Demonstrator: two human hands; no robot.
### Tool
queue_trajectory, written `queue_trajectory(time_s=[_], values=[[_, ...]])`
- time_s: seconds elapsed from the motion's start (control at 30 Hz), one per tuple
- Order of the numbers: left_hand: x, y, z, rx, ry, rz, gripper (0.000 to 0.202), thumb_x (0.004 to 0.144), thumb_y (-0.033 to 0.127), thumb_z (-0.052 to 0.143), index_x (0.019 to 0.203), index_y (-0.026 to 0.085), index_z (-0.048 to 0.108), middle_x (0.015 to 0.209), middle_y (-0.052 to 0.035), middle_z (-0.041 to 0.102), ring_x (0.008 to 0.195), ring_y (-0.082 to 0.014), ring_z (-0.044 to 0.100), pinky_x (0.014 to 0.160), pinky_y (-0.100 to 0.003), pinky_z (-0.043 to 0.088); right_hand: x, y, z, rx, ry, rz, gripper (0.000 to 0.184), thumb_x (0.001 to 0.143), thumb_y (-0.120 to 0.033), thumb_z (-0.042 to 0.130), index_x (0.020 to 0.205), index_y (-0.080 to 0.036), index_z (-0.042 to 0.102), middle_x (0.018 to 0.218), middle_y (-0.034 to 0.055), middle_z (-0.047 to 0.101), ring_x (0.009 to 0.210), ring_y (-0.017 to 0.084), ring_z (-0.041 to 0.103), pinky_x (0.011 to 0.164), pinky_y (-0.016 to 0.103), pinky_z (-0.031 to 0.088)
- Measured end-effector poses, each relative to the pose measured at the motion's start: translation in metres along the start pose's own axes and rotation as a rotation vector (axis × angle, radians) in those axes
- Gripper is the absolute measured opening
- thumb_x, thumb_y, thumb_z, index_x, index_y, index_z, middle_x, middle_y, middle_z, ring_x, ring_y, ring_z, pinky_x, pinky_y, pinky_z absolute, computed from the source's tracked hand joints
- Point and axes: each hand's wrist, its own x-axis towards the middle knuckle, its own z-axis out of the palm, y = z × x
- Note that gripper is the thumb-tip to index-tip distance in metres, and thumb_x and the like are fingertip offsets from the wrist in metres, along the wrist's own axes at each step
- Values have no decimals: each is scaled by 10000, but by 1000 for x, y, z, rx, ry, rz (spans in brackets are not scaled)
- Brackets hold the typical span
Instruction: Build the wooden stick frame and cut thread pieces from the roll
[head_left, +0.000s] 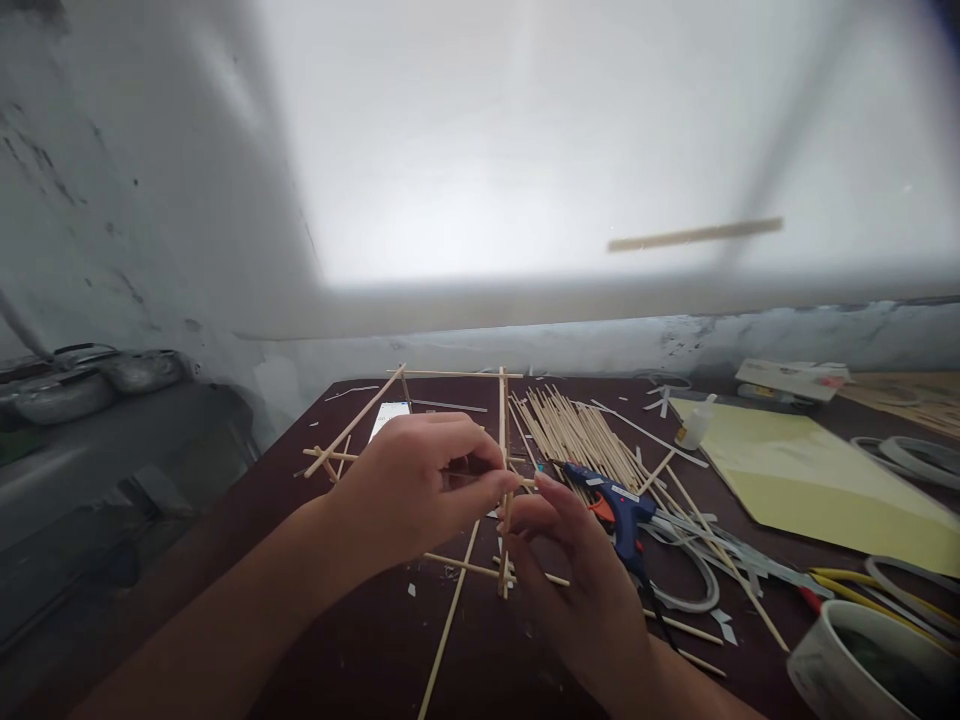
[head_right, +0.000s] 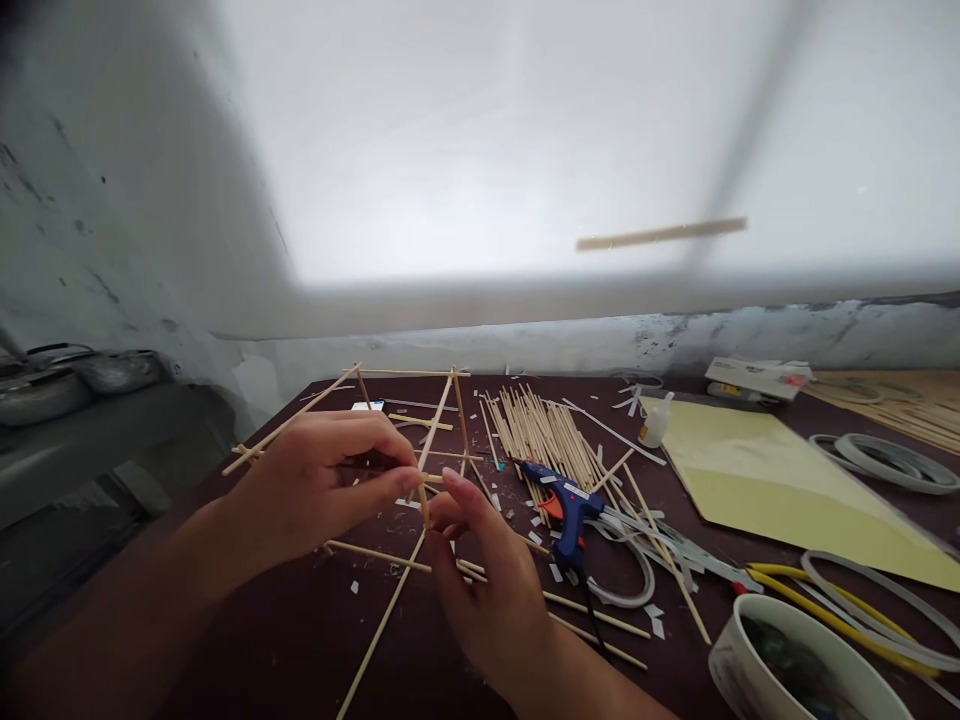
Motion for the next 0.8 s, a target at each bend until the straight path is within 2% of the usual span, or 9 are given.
queue_trajectory(time_s=[0.33,0.63,0.8], values=[[3,-2,-1,-10,-16,12,68,789,151,670,722,154,655,660,25,600,594,-79,507,553,-196,390,-1,-1,-3,-22,-31,-28,689,833,32,540,1427,-259,348,959,10,665,813,111,631,802,267,540],[1,-6,1,5,16,48,62,788,148,670,727,153,659,665,21,610,601,-84,513,568,-214,386,-4,-2,-2,-30,-7,25,687,839,14,541,1434,-275,355,1000,4,679,895,108,644,859,230,518],[1,-7,2,-6,23,57,53,785,144,676,733,150,668,663,21,607,602,-82,515,575,-214,390,-5,-3,-1,-7,-4,40,671,842,9,543,1419,-289,375,982,-8,682,846,97,644,841,221,522]])
